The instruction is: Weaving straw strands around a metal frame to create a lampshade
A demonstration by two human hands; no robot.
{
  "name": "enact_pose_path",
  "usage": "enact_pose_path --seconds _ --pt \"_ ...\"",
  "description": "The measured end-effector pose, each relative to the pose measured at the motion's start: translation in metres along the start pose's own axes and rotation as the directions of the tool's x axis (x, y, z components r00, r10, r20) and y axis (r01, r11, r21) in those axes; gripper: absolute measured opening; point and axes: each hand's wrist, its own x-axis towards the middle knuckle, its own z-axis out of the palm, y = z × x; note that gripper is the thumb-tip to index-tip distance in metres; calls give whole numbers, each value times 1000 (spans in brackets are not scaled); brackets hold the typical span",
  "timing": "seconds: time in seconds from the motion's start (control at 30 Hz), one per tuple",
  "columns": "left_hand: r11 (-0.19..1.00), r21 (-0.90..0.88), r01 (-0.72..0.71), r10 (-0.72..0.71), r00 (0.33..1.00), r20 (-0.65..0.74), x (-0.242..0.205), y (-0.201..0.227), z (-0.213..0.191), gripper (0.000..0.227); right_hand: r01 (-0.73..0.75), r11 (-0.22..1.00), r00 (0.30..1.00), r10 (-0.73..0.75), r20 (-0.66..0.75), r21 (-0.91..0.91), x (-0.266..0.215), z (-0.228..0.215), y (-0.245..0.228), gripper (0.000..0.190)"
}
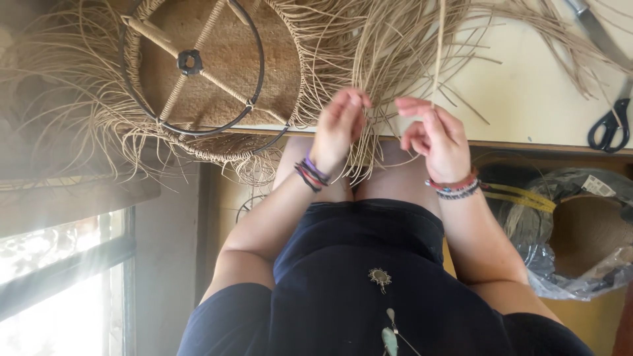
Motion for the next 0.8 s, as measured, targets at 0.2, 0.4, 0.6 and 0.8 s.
enact_pose_path --seconds 0.2,0.4,0.6,0.8 --pt "967 216 137 -175 970 169 -24 -31 -4 24 -63 981 998 65 -6 185 53 23 33 37" --pt "948 -167 271 -224 941 253 10 -58 -40 63 -189 971 981 180 74 145 33 12 36 38" --pt "882 -372 290 -204 945 254 26 -42 -32 53 -162 951 864 265 427 -262 -22 -28 57 46" --pt "875 -437 208 -248 968 -36 24 -7 -30 34 108 931 910 49 411 -349 -55 -30 42 38"
